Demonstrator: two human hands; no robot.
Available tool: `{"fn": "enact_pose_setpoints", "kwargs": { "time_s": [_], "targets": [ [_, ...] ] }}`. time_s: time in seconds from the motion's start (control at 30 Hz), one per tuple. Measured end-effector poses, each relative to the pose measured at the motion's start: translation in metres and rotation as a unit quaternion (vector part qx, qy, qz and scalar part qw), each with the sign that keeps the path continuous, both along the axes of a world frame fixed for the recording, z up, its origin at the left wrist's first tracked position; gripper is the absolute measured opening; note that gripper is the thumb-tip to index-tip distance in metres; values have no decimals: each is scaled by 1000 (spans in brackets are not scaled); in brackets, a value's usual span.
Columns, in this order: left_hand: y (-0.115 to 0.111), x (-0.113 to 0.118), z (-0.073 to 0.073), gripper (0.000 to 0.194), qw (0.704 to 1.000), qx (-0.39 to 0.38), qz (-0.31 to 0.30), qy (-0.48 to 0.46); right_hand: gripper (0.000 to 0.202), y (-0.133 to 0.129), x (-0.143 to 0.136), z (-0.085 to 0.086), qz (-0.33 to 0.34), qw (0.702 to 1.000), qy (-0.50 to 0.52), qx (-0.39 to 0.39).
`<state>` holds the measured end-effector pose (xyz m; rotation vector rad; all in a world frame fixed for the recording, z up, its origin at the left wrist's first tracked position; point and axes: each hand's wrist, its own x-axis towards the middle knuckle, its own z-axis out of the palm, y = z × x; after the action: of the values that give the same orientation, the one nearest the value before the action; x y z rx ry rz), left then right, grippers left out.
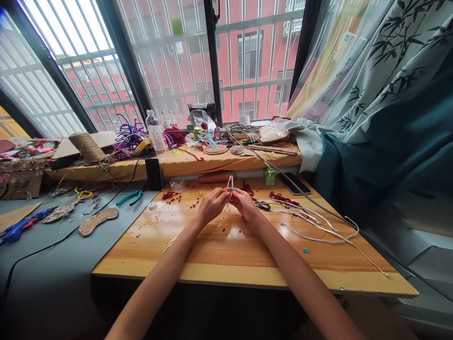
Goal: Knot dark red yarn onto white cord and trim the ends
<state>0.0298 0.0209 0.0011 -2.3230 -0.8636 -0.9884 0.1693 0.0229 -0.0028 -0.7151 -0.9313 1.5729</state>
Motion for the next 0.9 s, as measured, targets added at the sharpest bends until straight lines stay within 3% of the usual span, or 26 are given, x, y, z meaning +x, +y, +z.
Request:
{"fn": "enact_pose_setpoints", "kwargs": {
  "time_s": [0.13, 0.33, 0.6, 0.9],
  "targets": [
    [-1, -2, 1, 26, 1000, -15, 11, 20, 10, -2, -1, 2, 2, 1000, -21, 3],
    [-3, -2, 0, 24, 993, -32, -29, 108, 15, -3, -6, -1, 3, 999, -48, 10],
    [-7, -4, 6, 20, 996, -44, -41, 67, 12, 0, -3, -4, -17, 1000, -17, -12],
    [2, -10, 5, 26, 996, -4, -24, 88, 19, -4, -1, 2, 27, 1000, 12, -1]
  ]
}}
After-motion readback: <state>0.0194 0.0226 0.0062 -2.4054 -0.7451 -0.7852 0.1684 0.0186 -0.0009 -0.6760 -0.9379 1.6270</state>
